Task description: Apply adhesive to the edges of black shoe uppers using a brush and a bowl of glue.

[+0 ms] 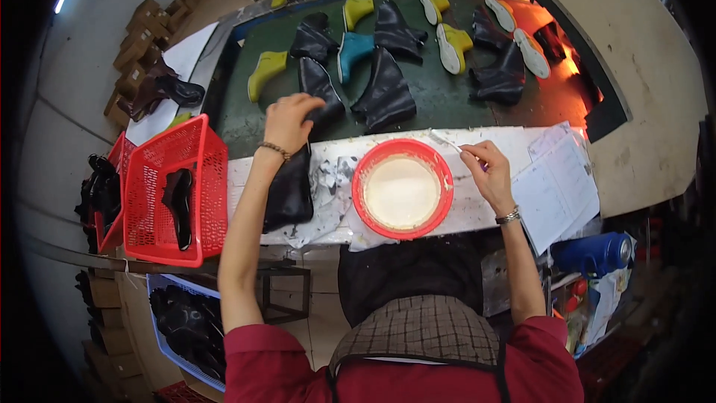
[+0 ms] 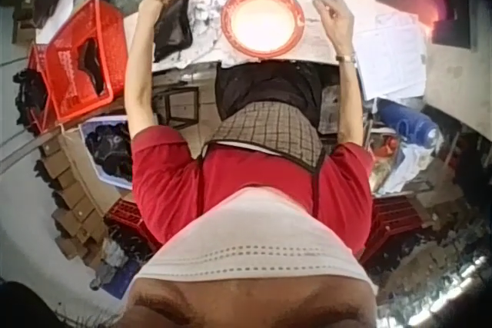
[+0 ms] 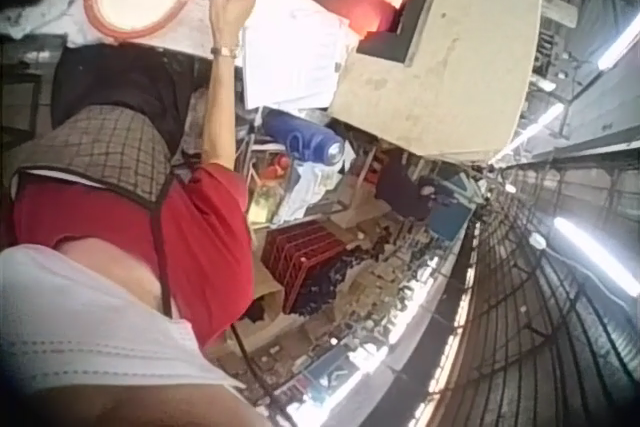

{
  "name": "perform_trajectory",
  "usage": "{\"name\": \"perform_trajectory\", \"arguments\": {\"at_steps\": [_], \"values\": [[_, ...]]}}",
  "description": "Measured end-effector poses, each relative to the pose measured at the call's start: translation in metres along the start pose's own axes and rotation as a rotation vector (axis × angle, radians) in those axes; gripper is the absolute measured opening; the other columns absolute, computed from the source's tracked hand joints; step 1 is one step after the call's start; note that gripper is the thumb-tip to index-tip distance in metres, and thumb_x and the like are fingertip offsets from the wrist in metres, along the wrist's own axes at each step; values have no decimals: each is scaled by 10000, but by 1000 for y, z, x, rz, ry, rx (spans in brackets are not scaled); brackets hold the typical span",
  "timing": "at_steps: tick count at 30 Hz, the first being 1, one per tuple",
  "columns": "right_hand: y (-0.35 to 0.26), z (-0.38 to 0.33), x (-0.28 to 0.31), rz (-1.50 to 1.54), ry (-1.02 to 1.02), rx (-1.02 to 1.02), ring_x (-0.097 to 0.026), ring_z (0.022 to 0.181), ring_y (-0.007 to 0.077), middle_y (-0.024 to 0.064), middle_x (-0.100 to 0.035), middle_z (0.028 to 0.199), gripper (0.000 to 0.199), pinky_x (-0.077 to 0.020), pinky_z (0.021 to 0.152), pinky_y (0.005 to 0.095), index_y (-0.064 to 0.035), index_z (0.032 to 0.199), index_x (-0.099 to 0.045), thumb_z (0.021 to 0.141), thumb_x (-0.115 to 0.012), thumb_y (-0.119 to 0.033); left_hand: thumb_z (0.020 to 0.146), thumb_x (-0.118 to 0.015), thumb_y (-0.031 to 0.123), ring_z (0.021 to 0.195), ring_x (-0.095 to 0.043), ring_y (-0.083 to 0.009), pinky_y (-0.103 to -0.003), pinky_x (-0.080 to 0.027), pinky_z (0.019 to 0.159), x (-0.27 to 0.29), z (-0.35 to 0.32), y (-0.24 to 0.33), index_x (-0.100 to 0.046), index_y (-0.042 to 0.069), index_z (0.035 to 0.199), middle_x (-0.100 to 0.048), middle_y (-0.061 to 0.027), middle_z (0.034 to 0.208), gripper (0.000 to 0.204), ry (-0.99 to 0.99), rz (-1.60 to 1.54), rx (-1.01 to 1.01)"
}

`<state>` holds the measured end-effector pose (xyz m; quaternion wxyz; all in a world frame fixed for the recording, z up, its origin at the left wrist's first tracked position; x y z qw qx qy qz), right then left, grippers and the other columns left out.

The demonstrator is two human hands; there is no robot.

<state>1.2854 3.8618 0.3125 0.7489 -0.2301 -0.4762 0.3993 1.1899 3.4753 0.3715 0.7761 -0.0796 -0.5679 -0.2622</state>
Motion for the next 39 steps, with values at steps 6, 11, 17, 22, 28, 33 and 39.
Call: {"name": "perform_trajectory", "arguments": {"at_steps": [6, 11, 17, 22, 28, 33, 39], "values": [[-71, 2, -38, -558, -298, 184, -660, 778, 234, 69, -642, 862, 96, -530, 646, 372, -109, 908, -738, 847, -701, -174, 640, -875, 472, 1280, -479, -505, -582, -438, 1020, -47, -100, -57, -127, 232, 1612, -464, -296, 1441, 1250, -39, 59, 724], [-91, -26, -97, -671, -485, 387, -663, 790, 263, 52, -622, 826, 72, -541, 643, 400, -101, 816, -689, 807, -692, -173, 626, -793, 297, 1118, -645, -426, -452, -516, 967, -46, -139, -93, -266, 52, 1554, -658, -288, 1205, 1095, -21, -238, 808], [-90, -25, 1, -346, -203, 66, -654, 718, 279, 69, -633, 829, 102, -508, 611, 397, -100, 913, -755, 842, -743, -172, 719, -739, 138, 914, -703, -234, -341, -561, 818, 20, -157, -66, -647, -46, 1181, -729, -165, 1028, 506, 38, -657, 794], [-67, -24, 13, -324, -308, -22, -643, 662, 210, 66, -659, 825, 137, -493, 586, 307, -80, 984, -770, 848, -747, -75, 840, -790, 136, 822, -675, -103, -267, -557, 739, 50, -134, 32, -715, -52, 1069, -741, -58, 945, 306, -197, -954, 684], [-146, 24, 1, 76, -246, 370, -617, 799, 146, -6, -663, 879, 161, -443, 771, 313, -116, 976, -783, 816, -795, -100, 792, -844, 150, 748, -665, -80, -252, -546, 697, 12, -116, 100, -757, -35, 973, -747, -33, 837, 273, -625, -1042, 593], [-138, 28, -15, 72, -301, 448, -596, 839, 115, -33, -668, 885, 158, -356, 847, 306, -146, 961, -791, 805, -811, -137, 781, -859, 138, 744, -663, -79, -248, -544, 686, 5, -113, 110, -758, -33, 968, -747, -31, 842, 273, -609, -1165, 586], [-136, 16, -21, 65, -188, 366, -567, 775, 102, -40, -656, 870, 174, -321, 802, 313, -162, 978, -792, 806, -815, -145, 832, -811, 84, 772, -684, -99, -246, -560, 690, 34, -107, 95, -744, -57, 1006, -750, -61, 873, 234, -194, -1154, 693]]}}
Point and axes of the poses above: each hand's wrist, its own z-axis towards the middle knuckle, its own x-axis out of the back of the hand, y = z × x, the point moved 8 cm from there along z, towards the middle knuckle
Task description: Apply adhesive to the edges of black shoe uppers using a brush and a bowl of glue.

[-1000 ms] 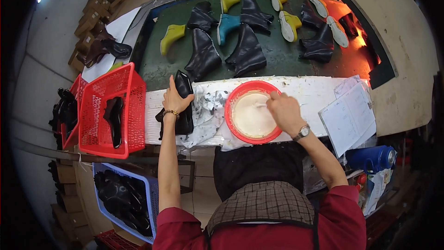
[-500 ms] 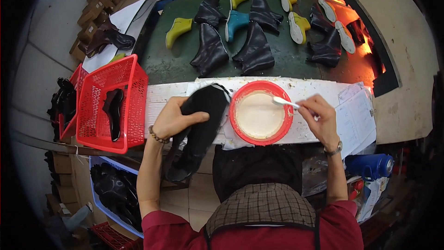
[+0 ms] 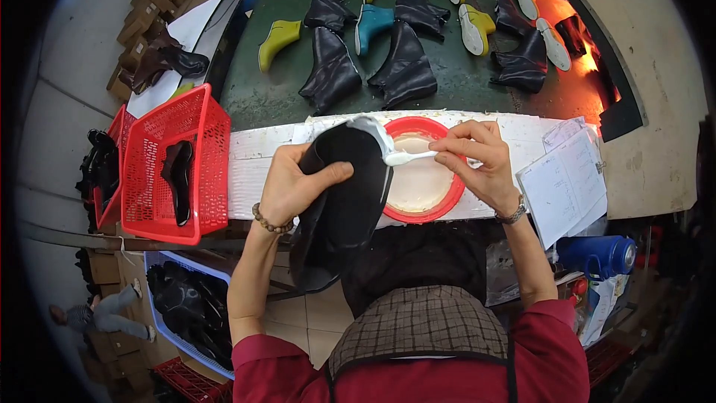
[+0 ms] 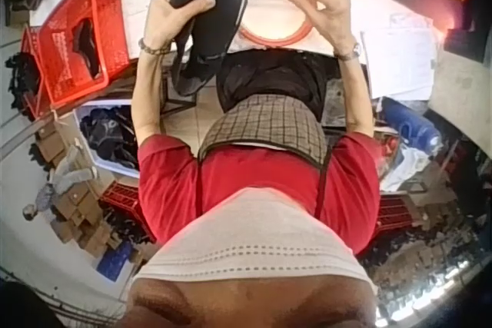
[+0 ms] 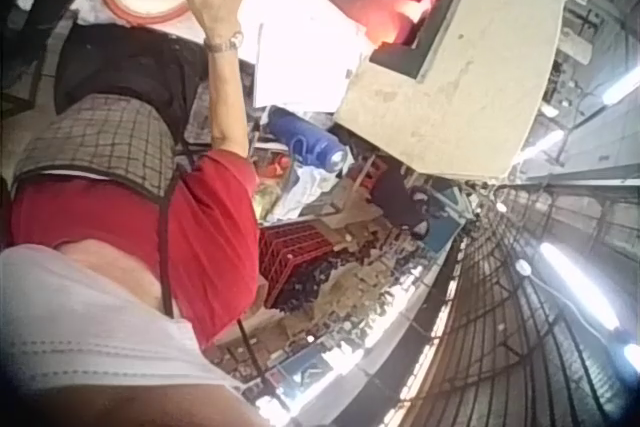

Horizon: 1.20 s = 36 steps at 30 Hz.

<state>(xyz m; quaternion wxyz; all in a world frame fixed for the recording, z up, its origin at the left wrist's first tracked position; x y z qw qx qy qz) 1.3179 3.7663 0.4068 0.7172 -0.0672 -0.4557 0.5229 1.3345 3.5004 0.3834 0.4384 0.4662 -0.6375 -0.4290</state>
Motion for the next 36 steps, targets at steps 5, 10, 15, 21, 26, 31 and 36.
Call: {"name": "perform_trajectory", "arguments": {"at_steps": [5, 10, 15, 21, 26, 31, 36], "values": [[-10, -11, -14, -15, -9, -12, -577, 805, 123, -12, -670, 882, 221, -347, 793, 297, -134, 972, -794, 760, -832, -86, 862, -777, 53, 787, -692, -110, -251, -566, 700, 15, 3, 14, -736, -59, 1040, -753, -78, 911, 215, 231, -104, -179], [-13, -16, -30, 83, -39, -19, -571, 756, 94, -51, -656, 869, 204, -343, 785, 311, -159, 992, -791, 792, -823, -138, 856, -783, 61, 767, -689, -110, -248, -556, 688, 36, 7, 15, -738, -60, 1008, -753, -77, 891, 200, 298, -83, -193], [25, -21, -36, 280, -1, -336, -625, 771, 183, -6, -671, 889, 203, -483, 698, 342, -104, 985, -782, 784, -811, -106, 851, -787, 148, 753, -699, -135, -282, -538, 677, 80, 24, -11, -739, -53, 944, -758, -74, 828, 227, 517, 160, -250], [39, -38, -64, -573, -417, -238, -681, 826, 244, 30, -676, 878, 68, -542, 683, 391, -119, 866, -756, 832, -718, -163, 822, -830, 314, 1072, -687, -269, -364, -546, 890, 131, 39, -82, -527, -7, 1413, -687, -220, 1221, 738, 674, 380, -434], [46, -43, 1, -388, -95, -376, -662, 730, 279, 61, -651, 818, 101, -519, 628, 381, -101, 902, -750, 833, -737, -174, 531, -974, 445, 1332, -455, -508, -525, -400, 1089, 118, -4, -127, -36, 126, 1626, -416, -341, 1483, 1476, 288, 701, -77], [63, -56, 23, -163, -30, -587, -633, 637, 254, 105, -669, 812, 183, -484, 584, 342, -51, 1002, -748, 863, -749, -171, 527, -934, 259, 1364, -353, -525, -538, -396, 1082, 90, -21, -131, -65, 199, 1629, -245, -294, 1563, 1404, 256, 962, 60], [71, -68, 12, -161, -90, -536, -553, 606, 184, 94, -629, 735, 123, -446, 580, 323, -11, 928, -756, 874, -740, -121, 591, -754, -6, 1279, -416, -504, -521, -365, 1105, 100, -21, -128, -276, 169, 1568, -365, -266, 1460, 1101, 434, 934, -205]]}}
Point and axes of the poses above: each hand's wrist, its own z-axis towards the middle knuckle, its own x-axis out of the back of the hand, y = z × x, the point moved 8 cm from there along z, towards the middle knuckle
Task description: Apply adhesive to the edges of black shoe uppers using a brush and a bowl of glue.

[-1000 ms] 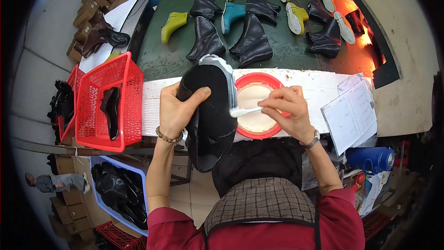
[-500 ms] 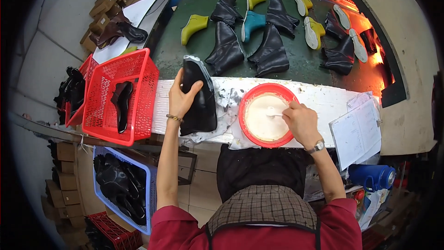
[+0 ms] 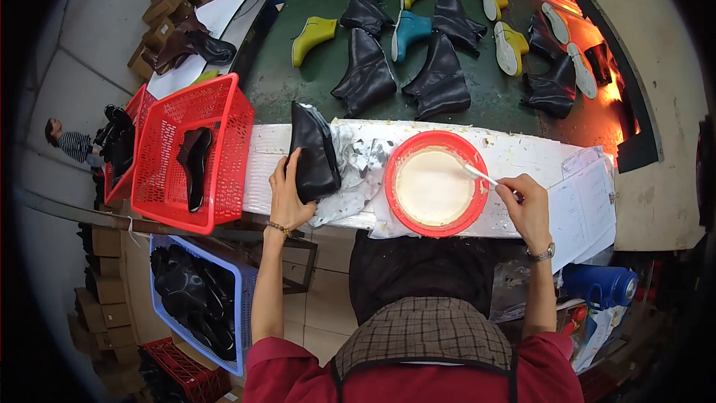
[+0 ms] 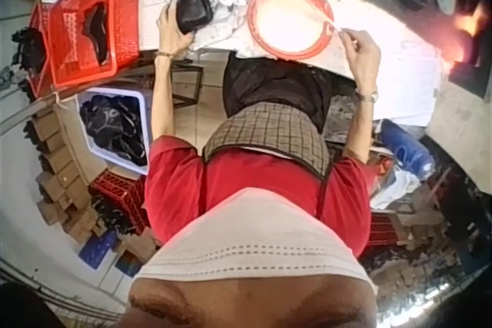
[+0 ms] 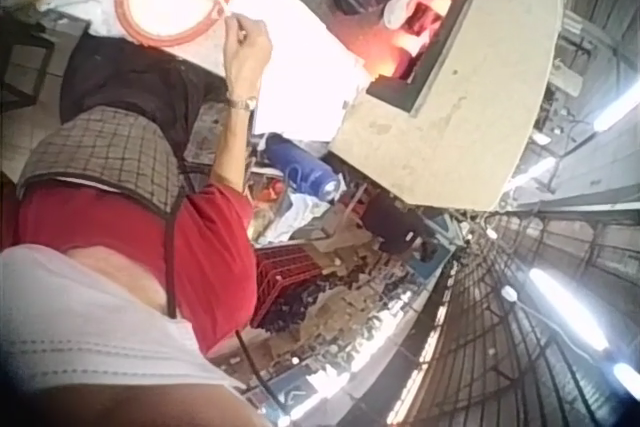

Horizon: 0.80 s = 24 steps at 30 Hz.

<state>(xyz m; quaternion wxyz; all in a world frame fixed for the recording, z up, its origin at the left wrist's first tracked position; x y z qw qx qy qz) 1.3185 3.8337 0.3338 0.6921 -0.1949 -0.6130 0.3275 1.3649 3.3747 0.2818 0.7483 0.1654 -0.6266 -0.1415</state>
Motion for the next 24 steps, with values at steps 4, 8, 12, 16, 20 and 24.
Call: {"name": "perform_trajectory", "arguments": {"at_steps": [4, 8, 12, 16, 20, 24], "values": [[13, -8, -5, 116, -11, -15, -559, 626, 175, 101, -641, 748, 129, -434, 587, 317, 12, 940, -747, 881, -728, -101, 618, -633, -111, 1230, -457, -472, -501, -364, 1096, 6, -4, -10, -434, 180, 1483, -456, -248, 1357, 934, 209, -41, 40], [30, -26, 1, 178, 45, 34, -551, 640, 140, 80, -632, 733, 124, -421, 584, 291, 23, 948, -744, 888, -720, -83, 660, -577, -146, 1250, -474, -442, -459, -390, 1093, 9, -2, 3, -478, 181, 1466, -482, -239, 1349, 876, 279, -223, 26], [45, -27, 1, 190, 28, -96, -550, 640, 125, 62, -632, 731, 126, -416, 576, 275, 21, 954, -748, 893, -718, -85, 670, -559, -177, 1247, -476, -444, -463, -392, 1096, 36, -3, 50, -514, 160, 1447, -457, -243, 1384, 849, 351, -242, -1], [47, -27, 2, 112, 40, -80, -552, 636, 127, 62, -637, 737, 128, -422, 574, 275, 28, 950, -747, 890, -723, -82, 620, -559, -196, 1328, -435, -432, -442, -358, 1139, 57, -2, 95, -537, 153, 1442, -438, -241, 1423, 894, 364, -335, -86], [-5, -13, 13, 212, 89, -3, -572, 670, 125, 69, -649, 795, 122, -436, 592, 263, 25, 975, -744, 875, -739, -45, 602, -594, -193, 1321, -439, -431, -448, -365, 1124, 65, -3, 135, -577, 157, 1424, -417, -241, 1467, 893, 366, -238, -165], [-68, -7, 20, 445, 130, 145, -583, 684, 100, 67, -662, 848, 133, -449, 593, 233, 12, 996, -749, 865, -749, -9, 635, -639, -159, 1320, -436, -437, -474, -375, 1103, 60, -4, 178, -594, 166, 1416, -409, -246, 1487, 847, 309, -198, -257]]}}
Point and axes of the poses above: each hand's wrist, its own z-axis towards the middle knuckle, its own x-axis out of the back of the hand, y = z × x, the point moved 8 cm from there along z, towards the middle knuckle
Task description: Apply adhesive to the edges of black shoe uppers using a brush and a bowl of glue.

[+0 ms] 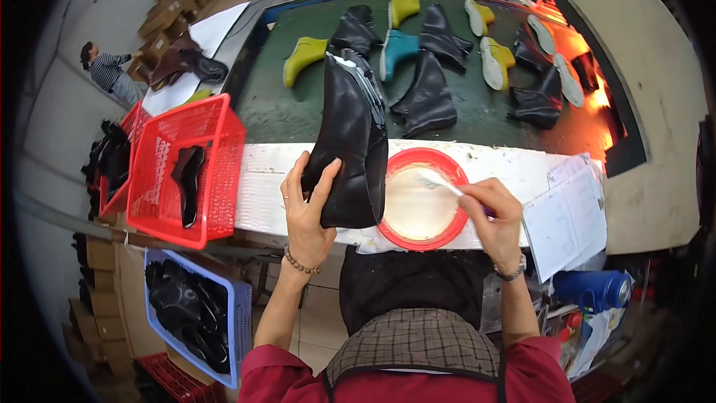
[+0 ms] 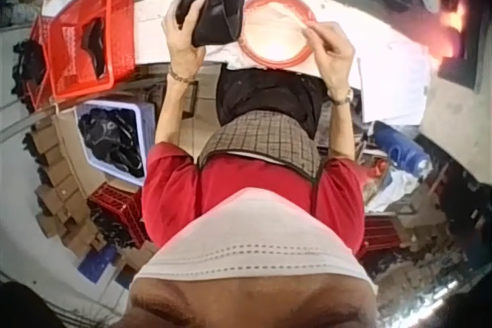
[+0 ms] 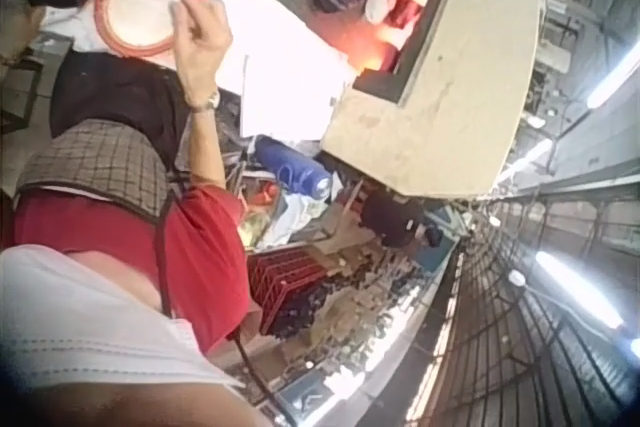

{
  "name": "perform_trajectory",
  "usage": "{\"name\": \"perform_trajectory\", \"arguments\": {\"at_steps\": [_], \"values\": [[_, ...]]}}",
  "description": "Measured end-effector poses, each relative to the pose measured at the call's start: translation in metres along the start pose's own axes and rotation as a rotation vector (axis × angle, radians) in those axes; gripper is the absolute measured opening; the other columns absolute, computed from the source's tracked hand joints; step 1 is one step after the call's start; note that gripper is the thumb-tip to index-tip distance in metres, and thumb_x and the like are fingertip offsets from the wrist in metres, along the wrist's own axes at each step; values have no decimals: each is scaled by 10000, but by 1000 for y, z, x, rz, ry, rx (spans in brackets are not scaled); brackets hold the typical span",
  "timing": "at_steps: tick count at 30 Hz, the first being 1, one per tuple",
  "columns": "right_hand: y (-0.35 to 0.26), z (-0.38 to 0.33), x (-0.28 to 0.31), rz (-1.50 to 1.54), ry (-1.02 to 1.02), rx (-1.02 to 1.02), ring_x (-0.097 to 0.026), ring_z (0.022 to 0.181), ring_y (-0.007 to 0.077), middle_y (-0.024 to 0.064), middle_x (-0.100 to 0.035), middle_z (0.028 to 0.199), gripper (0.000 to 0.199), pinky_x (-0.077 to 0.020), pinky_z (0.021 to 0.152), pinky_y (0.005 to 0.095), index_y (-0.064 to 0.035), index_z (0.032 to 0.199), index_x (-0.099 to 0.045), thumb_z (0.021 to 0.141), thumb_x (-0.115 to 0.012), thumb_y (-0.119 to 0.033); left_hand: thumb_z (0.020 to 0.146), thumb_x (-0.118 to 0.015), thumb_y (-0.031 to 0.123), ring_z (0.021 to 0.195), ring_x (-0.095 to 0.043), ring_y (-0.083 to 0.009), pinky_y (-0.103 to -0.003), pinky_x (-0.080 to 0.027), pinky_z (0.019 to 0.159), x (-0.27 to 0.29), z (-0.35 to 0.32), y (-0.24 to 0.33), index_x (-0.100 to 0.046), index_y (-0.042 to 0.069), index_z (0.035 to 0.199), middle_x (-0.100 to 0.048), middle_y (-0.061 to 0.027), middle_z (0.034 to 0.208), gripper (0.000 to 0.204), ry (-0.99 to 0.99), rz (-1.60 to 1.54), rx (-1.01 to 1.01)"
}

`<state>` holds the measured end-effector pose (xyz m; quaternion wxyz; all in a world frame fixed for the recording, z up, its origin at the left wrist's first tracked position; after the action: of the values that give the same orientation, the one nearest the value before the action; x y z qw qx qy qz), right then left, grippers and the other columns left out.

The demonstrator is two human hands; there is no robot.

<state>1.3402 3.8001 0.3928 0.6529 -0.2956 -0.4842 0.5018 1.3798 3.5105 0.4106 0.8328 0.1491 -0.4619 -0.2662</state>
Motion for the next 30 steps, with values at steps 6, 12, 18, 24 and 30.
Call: {"name": "perform_trajectory", "arguments": {"at_steps": [6, 12, 18, 24, 30], "values": [[4, 7, -7, 10, -25, 48, -545, 666, 67, 45, -656, 820, 120, -401, 562, 215, 14, 977, -755, 863, -753, -23, 724, -756, -4, 1316, -459, -411, -417, -447, 998, -13, -9, 28, -639, 156, 1371, -424, -245, 1493, 677, -42, -102, -44], [5, 47, 19, -107, 143, 192, -561, 641, 86, 56, -669, 841, 141, -402, 530, 233, -5, 994, -761, 869, -759, -69, 793, -759, 46, 1316, -490, -395, -396, -459, 1002, -8, -10, 39, -650, 71, 1323, -447, -254, 1480, 542, -59, -132, -131], [-13, 32, 5, 4, -5, 298, -613, 714, 91, 42, -672, 898, 194, -469, 576, 235, -29, 1006, -775, 815, -808, -20, 816, -684, -20, 1308, -524, -420, -426, -419, 1085, -6, 10, 40, -600, 9, 1358, -468, -267, 1465, 549, 53, -115, -132], [-26, 11, -15, 75, -179, 262, -638, 723, 107, 56, -671, 888, 196, -499, 614, 228, -17, 990, -776, 799, -801, 15, 799, -768, 21, 1307, -486, -380, -351, -562, 882, -5, 19, 24, -617, 91, 1384, -404, -255, 1503, 608, 236, -117, -130], [-11, 14, -22, -21, -224, 115, -616, 662, 137, 82, -665, 779, 122, -464, 589, 264, -1, 943, -759, 838, -767, -61, 766, -640, -97, 1259, -556, -359, -406, -452, 1050, 6, 5, -12, -628, 63, 1351, -555, -250, 1364, 606, 173, -187, -40]]}}
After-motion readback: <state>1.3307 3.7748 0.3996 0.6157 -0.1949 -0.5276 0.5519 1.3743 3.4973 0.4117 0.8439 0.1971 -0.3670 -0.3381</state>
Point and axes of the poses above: each hand's wrist, its own z-axis towards the middle knuckle, its own x-axis out of the back of the hand, y = z × x, the point moved 8 cm from there along z, towards the middle knuckle
